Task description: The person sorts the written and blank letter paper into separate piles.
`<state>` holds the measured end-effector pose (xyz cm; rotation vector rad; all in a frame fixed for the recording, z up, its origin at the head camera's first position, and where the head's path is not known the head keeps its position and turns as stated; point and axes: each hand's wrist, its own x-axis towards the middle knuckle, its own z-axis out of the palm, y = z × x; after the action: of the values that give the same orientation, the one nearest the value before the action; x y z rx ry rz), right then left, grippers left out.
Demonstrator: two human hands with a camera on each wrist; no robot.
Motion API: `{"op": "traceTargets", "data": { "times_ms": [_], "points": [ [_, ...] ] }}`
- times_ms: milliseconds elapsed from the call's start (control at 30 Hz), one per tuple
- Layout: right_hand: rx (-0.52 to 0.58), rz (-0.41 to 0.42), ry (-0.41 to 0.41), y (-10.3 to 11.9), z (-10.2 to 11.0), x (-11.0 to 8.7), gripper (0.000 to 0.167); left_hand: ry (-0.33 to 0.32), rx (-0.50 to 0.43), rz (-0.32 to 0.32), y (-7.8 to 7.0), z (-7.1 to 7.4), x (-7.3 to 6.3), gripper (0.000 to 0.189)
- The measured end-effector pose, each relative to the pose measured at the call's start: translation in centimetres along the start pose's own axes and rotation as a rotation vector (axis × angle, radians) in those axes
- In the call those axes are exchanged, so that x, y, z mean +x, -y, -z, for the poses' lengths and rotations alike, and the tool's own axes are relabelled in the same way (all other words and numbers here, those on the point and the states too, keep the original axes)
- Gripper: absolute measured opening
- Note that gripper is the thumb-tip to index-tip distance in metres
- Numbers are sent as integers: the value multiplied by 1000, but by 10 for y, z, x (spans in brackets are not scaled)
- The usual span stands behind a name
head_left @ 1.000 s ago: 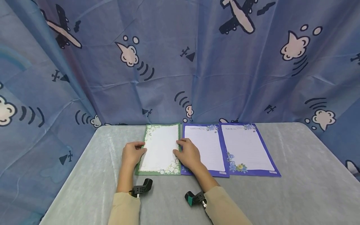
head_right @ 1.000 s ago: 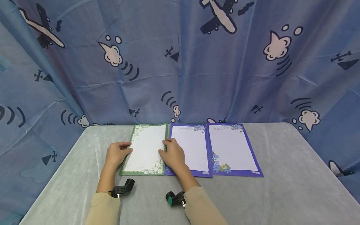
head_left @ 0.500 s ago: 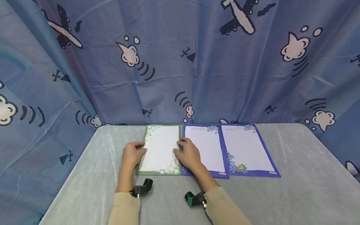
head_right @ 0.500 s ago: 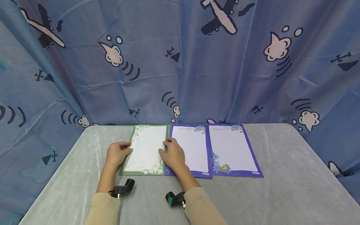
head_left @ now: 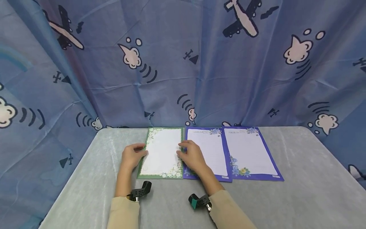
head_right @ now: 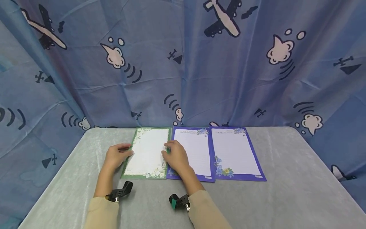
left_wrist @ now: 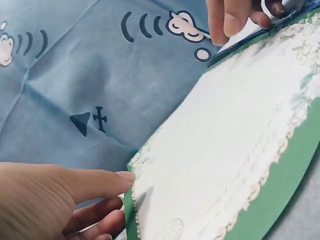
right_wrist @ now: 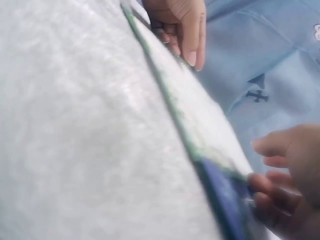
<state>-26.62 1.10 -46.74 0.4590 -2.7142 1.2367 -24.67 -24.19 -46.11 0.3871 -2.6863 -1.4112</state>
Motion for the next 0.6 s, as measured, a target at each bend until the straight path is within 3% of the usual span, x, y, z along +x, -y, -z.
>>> {"op": "traceTargets", "data": {
  "times_ms": [167,367,467,600],
  "points": [
    [14,12,6,8,14,0,35,-3,-11,0,-5,3,0,39],
    [14,-15,34,16,38,-5,39,11,-13,-45,-16,2,-3,38],
    [-14,-30,47,14,50,-7,39,12,-7,-77,-26,-1,-7,37],
    [-48,-33,4,3,65,-11,39,35,-4,-129,-40,-7,-10,37]
  ]
}}
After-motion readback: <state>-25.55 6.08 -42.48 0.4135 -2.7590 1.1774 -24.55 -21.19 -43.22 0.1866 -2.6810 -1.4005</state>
